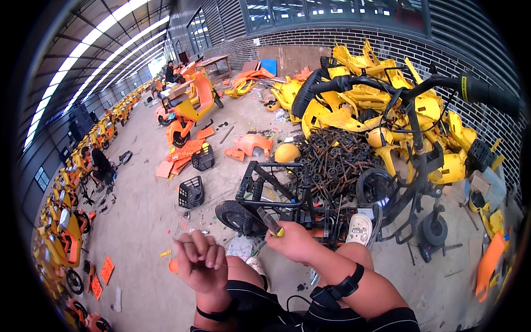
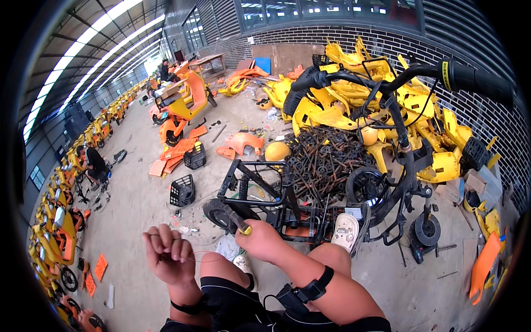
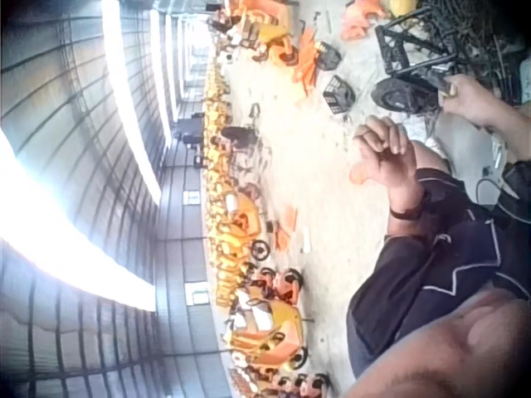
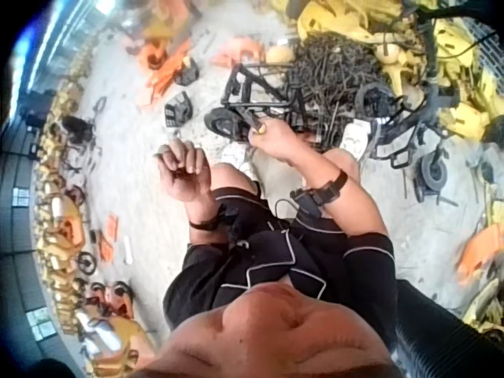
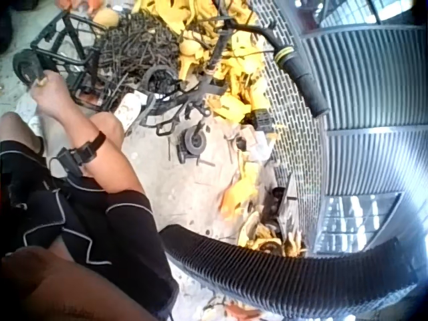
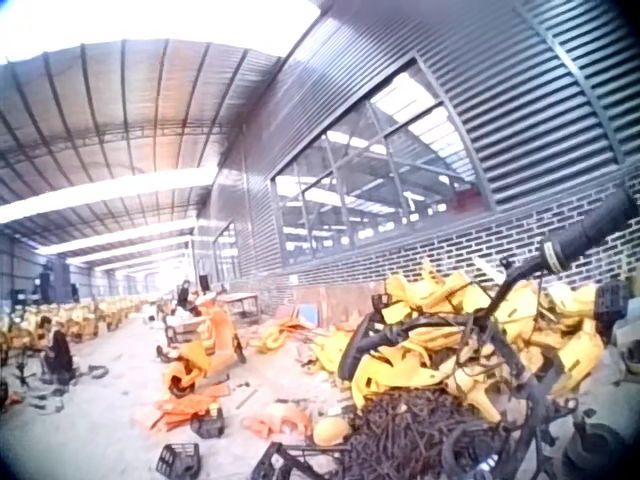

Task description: The person uses pliers to cut a wire tie on a motorcycle frame and then pulls the wire free by hand.

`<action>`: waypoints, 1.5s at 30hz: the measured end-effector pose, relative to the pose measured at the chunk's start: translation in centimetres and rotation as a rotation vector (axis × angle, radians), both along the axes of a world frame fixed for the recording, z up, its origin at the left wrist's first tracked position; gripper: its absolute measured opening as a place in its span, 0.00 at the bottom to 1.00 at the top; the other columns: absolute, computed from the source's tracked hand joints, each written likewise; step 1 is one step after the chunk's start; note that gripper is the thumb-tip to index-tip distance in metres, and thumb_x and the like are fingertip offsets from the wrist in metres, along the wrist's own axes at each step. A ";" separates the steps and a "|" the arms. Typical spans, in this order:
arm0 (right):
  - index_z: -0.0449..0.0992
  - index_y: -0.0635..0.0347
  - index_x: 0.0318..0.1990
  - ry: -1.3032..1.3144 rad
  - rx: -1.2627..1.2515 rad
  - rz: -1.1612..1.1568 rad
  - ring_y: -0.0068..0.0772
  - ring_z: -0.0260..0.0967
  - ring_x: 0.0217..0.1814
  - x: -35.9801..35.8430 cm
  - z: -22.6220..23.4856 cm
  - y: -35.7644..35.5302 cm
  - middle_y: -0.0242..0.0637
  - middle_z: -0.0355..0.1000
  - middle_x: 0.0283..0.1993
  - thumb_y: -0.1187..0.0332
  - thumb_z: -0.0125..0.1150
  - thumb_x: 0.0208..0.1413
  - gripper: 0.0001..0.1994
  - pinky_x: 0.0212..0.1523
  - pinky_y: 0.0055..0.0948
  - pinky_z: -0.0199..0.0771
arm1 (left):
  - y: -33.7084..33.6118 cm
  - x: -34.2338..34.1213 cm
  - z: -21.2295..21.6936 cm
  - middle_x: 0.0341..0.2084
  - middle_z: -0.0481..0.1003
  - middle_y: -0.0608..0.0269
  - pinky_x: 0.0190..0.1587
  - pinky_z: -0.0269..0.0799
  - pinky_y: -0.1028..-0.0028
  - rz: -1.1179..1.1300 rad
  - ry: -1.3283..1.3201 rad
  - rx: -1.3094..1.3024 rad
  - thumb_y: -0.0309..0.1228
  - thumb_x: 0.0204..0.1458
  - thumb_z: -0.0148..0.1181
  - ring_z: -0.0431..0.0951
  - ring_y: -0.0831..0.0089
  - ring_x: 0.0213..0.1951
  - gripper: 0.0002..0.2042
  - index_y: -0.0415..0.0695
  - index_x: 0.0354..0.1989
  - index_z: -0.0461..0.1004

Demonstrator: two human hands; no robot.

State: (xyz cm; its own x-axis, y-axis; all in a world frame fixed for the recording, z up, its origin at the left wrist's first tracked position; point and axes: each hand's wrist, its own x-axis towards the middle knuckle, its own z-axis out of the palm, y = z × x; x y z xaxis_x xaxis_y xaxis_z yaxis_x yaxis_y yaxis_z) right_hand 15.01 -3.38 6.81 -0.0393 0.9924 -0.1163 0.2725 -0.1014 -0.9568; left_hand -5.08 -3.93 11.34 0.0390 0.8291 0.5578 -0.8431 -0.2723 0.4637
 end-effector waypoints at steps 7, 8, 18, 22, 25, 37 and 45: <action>0.78 0.61 0.39 0.260 0.032 -0.009 0.23 0.71 0.30 0.8 -2.6 1.1 0.34 0.76 0.29 0.66 0.63 0.51 0.10 0.33 0.28 0.71 | 0.0 -0.8 3.1 0.20 0.57 0.69 0.16 0.58 0.80 0.054 -0.050 0.071 0.41 0.70 0.32 0.56 0.80 0.17 0.20 0.47 0.25 0.58; 0.77 0.63 0.39 0.277 0.018 -0.009 0.22 0.71 0.32 0.6 -1.6 0.7 0.34 0.76 0.31 0.69 0.62 0.52 0.09 0.35 0.26 0.72 | 0.0 -0.9 2.9 0.20 0.57 0.69 0.16 0.58 0.80 0.036 -0.044 0.059 0.41 0.70 0.32 0.56 0.80 0.17 0.19 0.47 0.25 0.58; 0.68 0.63 0.62 0.471 0.062 0.170 0.19 0.67 0.38 0.7 0.5 -1.4 0.37 0.71 0.59 0.76 0.53 0.61 0.21 0.43 0.23 0.71 | -0.3 0.3 -0.5 0.21 0.59 0.68 0.17 0.57 0.78 -0.111 -0.148 -0.078 0.44 0.70 0.32 0.58 0.78 0.17 0.20 0.48 0.25 0.59; 0.67 0.63 0.63 0.483 0.165 0.203 0.19 0.67 0.43 0.3 0.9 -1.9 0.36 0.70 0.61 0.76 0.53 0.61 0.21 0.50 0.24 0.70 | 0.1 0.8 -1.4 0.21 0.59 0.68 0.18 0.57 0.77 -0.195 -0.245 -0.131 0.43 0.70 0.33 0.57 0.77 0.17 0.20 0.47 0.26 0.60; 0.67 0.64 0.62 0.452 0.219 0.235 0.22 0.67 0.52 0.2 0.9 -1.5 0.37 0.71 0.59 0.75 0.55 0.60 0.22 0.55 0.27 0.67 | 0.4 0.7 -1.7 0.22 0.59 0.67 0.18 0.55 0.77 -0.282 -0.284 -0.177 0.43 0.70 0.32 0.57 0.77 0.18 0.19 0.47 0.27 0.60; 0.66 0.67 0.60 0.662 0.192 0.180 0.24 0.70 0.53 -0.7 0.6 -0.1 0.40 0.76 0.52 0.79 0.55 0.56 0.22 0.54 0.26 0.69 | 0.6 1.2 -1.9 0.21 0.59 0.68 0.18 0.54 0.77 -0.393 -0.280 -0.289 0.43 0.69 0.33 0.56 0.77 0.17 0.19 0.47 0.27 0.61; 0.72 0.68 0.51 0.491 0.125 0.029 0.26 0.74 0.46 -0.3 1.4 -0.1 0.42 0.78 0.47 0.77 0.57 0.58 0.13 0.48 0.27 0.73 | -0.3 1.3 -2.5 0.20 0.59 0.68 0.18 0.56 0.77 -0.369 -0.203 -0.307 0.43 0.69 0.33 0.58 0.77 0.17 0.20 0.47 0.25 0.61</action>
